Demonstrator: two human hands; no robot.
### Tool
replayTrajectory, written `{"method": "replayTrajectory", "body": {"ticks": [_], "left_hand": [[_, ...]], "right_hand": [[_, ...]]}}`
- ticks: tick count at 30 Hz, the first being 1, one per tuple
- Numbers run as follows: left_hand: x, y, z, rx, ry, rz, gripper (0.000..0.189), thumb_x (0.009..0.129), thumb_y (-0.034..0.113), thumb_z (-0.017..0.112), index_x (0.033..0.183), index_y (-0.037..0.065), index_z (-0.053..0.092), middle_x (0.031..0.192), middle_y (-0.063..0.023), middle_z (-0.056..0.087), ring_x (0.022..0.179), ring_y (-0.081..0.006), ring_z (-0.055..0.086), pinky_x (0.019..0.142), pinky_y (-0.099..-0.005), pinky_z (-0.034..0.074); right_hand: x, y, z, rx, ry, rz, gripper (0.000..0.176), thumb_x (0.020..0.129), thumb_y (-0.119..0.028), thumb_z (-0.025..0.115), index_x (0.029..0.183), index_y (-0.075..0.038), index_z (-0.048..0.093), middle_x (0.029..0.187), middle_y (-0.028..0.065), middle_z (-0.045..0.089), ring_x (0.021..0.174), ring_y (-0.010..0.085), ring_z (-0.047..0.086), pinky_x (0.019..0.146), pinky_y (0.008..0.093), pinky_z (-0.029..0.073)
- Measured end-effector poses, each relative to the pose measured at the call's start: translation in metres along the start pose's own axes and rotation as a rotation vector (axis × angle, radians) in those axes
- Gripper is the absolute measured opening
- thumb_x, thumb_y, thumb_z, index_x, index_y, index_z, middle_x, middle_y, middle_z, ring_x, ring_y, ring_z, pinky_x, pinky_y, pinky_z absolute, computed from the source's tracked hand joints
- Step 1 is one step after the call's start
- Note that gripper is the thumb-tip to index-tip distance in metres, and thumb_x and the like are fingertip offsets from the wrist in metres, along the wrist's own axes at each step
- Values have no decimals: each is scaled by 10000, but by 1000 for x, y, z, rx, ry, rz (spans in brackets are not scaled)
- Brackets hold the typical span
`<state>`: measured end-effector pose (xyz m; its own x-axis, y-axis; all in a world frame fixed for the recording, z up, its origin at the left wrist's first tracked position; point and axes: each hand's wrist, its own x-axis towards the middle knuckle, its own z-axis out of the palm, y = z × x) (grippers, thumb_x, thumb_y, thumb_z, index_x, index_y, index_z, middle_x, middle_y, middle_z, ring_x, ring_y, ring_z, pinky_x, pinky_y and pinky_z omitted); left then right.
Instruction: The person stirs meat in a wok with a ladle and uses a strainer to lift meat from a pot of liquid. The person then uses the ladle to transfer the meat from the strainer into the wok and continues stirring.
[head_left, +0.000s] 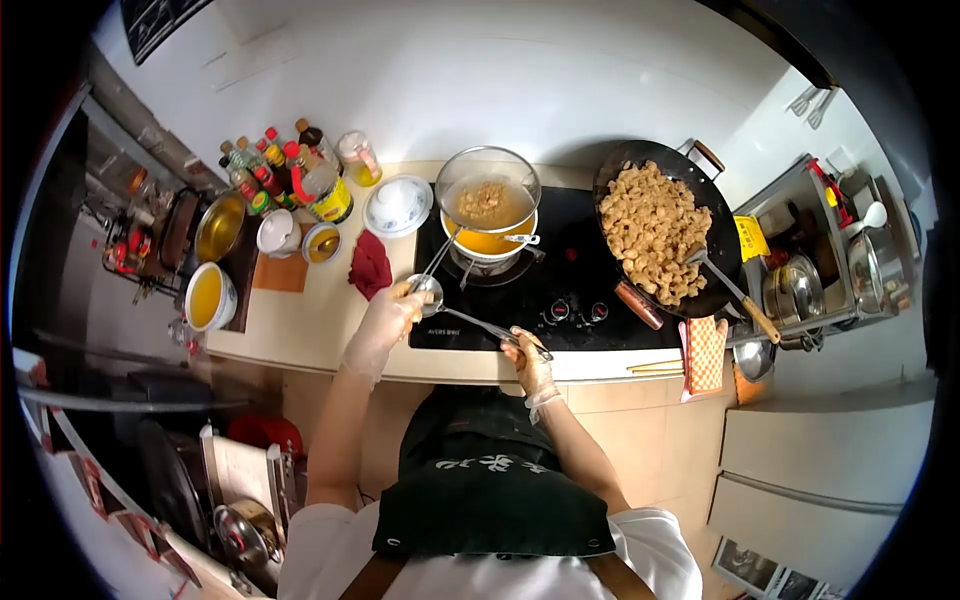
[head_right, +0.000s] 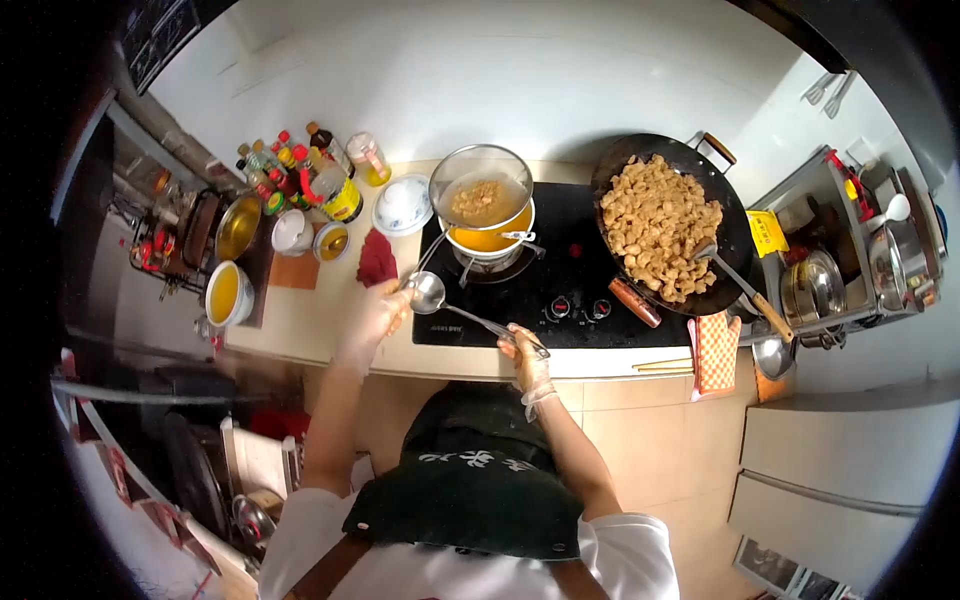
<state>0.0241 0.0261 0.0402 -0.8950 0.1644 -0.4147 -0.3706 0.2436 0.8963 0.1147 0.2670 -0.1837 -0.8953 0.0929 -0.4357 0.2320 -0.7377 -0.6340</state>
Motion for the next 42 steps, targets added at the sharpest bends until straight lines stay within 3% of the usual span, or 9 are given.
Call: {"method": "replayTrajectory", "body": {"ticks": [12, 17, 19, 23, 25, 27, 29, 37, 42], "left_hand": [[30, -18, -6, 40, -47, -53, 160, 919, 225, 574, 911, 82, 646, 575, 63, 445, 410, -25, 338, 376, -205, 251], [33, -23, 1, 29, -40, -43, 178, 938, 198, 549, 911, 51, 646, 562, 49, 448, 395, -22, 323, 376, -201, 250], [33, -25, 6, 9, -29, -12, 204, 955, 200, 534, 922, 29, 641, 566, 42, 444, 390, -27, 312, 371, -211, 242], [33, -29, 19, -15, 7, 4, 201, 951, 198, 518, 938, 31, 630, 587, 36, 453, 400, -30, 325, 376, -208, 253], [30, -30, 29, 6, 66, 8, 200, 940, 192, 514, 936, 29, 629, 590, 32, 457, 403, -32, 335, 377, -209, 260], [29, -28, 41, 0, 126, -31, 199, 910, 202, 531, 915, 30, 631, 580, 24, 464, 396, -43, 355, 366, -226, 271], [27, -23, 51, -10, 167, -58, 194, 894, 218, 558, 888, 39, 633, 573, 20, 469, 389, -53, 364, 355, -242, 271], [-9, 18, 99, -51, 360, -76, 164, 900, 220, 576, 825, 77, 608, 578, 41, 446, 435, -42, 357, 411, -218, 280], [-5, 13, 96, -80, 341, -87, 183, 899, 243, 584, 806, 85, 588, 582, 44, 452, 434, -40, 366, 408, -219, 288]], "right_hand": [[13, 27, -51, 256, 210, 277, 213, 966, -166, 544, 1054, 25, 574, 1014, 188, 666, 890, 246, 675, 794, 297, 572], [-109, -151, 14, -871, 211, -231, 242, 951, -188, 564, 1050, 21, 634, 939, 108, 673, 780, 177, 649, 690, 300, 535], [-128, -240, 13, -901, 572, -609, 178, 919, -163, 569, 949, -13, 661, 842, 76, 675, 744, 162, 625, 688, 314, 520], [-111, -395, -117, -2229, 889, -1026, 362, 691, -122, 741, 1028, -69, 621, 940, 144, 637, 827, 327, 617, 751, 410, 500], [-97, -432, -179, -2604, 847, -882, 557, 668, -177, 759, 1187, -91, 578, 930, 150, 615, 851, 336, 615, 766, 399, 497], [-90, -446, -198, -2370, 678, -467, 543, 706, -192, 745, 1217, -116, 579, 920, 166, 635, 842, 340, 636, 745, 411, 509], [-85, -456, -206, -2081, 542, -440, 395, 762, -176, 705, 1150, -139, 641, 958, 152, 669, 879, 321, 654, 777, 414, 514], [-103, -556, -43, -2992, -63, -1039, 320, 748, -157, 644, 1067, -180, 658, 719, 10, 519, 731, 186, 575, 684, 325, 442], [-101, -552, 41, -2840, -645, -1410, 266, 767, -160, 632, 1025, -206, 677, 654, -17, 503, 633, 159, 551, 656, 302, 456]]}}
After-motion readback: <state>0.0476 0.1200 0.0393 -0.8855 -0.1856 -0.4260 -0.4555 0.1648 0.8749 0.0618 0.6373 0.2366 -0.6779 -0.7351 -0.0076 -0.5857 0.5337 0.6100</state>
